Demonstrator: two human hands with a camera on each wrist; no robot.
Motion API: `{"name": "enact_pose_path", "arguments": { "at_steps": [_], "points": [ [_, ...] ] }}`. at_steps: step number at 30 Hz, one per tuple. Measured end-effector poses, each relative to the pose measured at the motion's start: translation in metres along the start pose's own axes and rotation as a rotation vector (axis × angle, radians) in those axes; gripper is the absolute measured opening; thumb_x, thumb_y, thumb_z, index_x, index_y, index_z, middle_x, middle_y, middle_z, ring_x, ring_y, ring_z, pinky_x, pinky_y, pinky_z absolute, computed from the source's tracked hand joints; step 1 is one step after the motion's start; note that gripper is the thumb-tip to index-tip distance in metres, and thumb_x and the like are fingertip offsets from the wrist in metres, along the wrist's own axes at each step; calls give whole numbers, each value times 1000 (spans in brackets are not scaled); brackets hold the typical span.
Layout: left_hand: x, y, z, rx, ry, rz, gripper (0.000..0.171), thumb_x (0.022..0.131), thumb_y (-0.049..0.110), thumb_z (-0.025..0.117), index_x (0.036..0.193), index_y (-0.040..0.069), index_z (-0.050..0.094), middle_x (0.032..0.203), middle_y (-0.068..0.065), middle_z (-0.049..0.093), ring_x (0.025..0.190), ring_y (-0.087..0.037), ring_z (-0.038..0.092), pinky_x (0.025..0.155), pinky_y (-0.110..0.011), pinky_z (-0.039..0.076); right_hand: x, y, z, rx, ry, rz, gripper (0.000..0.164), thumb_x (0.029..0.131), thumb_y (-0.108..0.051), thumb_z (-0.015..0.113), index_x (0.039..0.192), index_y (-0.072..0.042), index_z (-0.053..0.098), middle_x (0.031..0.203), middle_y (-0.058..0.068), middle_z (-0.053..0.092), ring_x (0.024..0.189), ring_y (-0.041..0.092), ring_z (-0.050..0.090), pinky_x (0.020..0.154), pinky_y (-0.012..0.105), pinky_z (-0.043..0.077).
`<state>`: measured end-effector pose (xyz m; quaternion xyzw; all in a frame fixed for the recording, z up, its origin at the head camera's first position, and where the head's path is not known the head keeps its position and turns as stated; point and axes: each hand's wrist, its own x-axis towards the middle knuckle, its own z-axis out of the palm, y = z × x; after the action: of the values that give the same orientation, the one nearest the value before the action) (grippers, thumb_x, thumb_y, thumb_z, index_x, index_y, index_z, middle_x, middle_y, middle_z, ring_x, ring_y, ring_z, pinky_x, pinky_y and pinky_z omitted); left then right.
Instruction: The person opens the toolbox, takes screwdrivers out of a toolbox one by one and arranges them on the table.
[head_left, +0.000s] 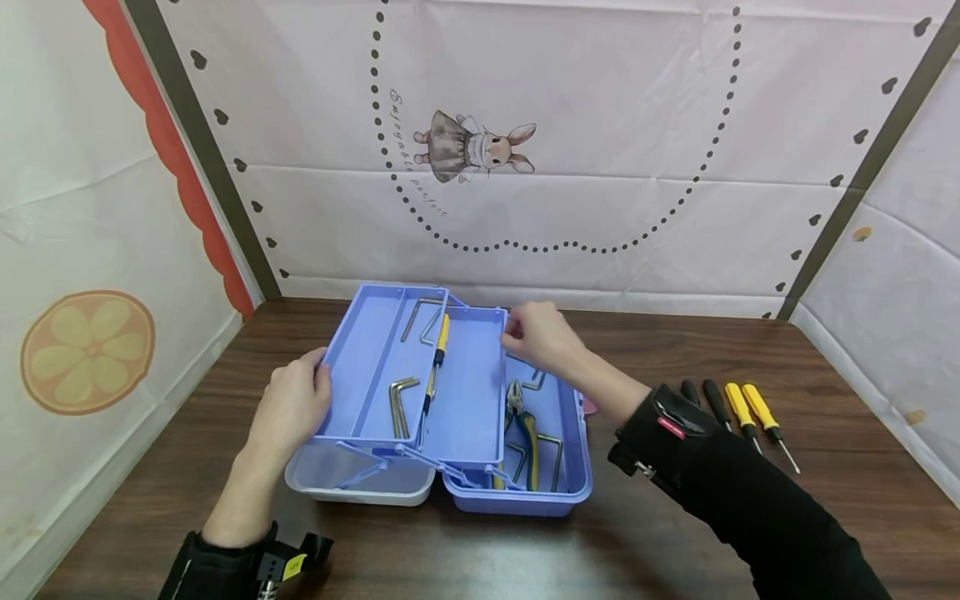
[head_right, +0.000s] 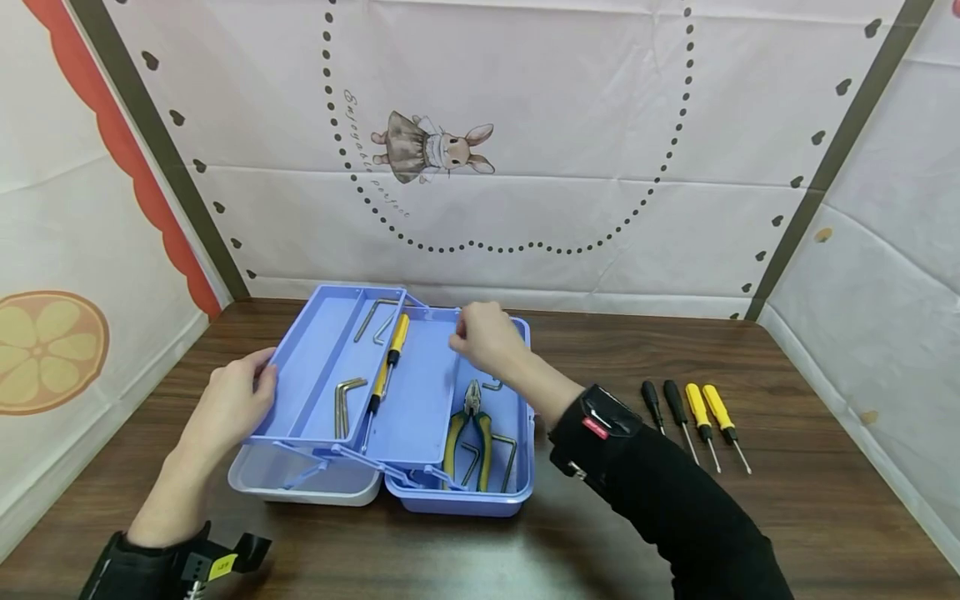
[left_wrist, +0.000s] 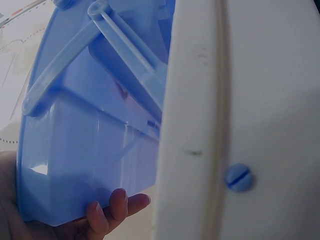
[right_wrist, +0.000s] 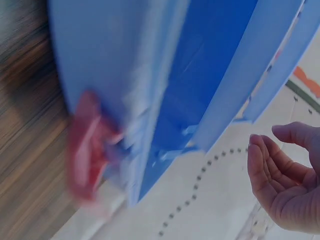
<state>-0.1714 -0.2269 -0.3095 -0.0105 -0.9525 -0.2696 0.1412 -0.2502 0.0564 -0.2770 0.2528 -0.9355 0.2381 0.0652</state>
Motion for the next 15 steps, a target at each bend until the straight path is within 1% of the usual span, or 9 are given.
{"name": "enact_pose_path", "arguments": {
  "at_steps": [3,6,9,11,15],
  "points": [
    [0,-1,0,-3,-4,-5,37,91,6,39,120,-18,42,109,-37,49,92,-47,54,73,-56,44,10,-12,9,1,-75,9,12,80,-12,60,74,-3,66,67,4,62,57,13,54,52,21,45],
    [0,-1,0,-1,-2,-4,37,91,6,39,120,-18,42,109,-37,49,92,-47,54,73,-55,44,20,-22,17,-3,-166,65,14,81,-16,62,81,-2,67,75,6,64,63,13,57,56,21,47],
    [1,-1,0,-1,-8,-9,38,91,6,39,120,-17,41,109,-37,49,92,-47,54,73,-55,44,29,-28,25,-18,-215,104,18,81,-20,63,84,-3,68,76,5,63,64,13,56,56,20,47],
    [1,-1,0,-2,-14,-13,38,92,7,39,121,-17,41,110,-37,49,92,-47,54,73,-55,44,34,-30,30,-26,-232,116,20,81,-22,63,83,-3,68,72,5,62,60,12,54,54,19,44],
    [0,-1,0,-1,-15,-15,38,92,7,39,121,-17,41,110,-37,49,92,-47,54,73,-55,44,42,-31,38,-33,-249,134,23,81,-26,64,78,-3,67,59,2,53,50,10,45,46,18,36]
  ]
}}
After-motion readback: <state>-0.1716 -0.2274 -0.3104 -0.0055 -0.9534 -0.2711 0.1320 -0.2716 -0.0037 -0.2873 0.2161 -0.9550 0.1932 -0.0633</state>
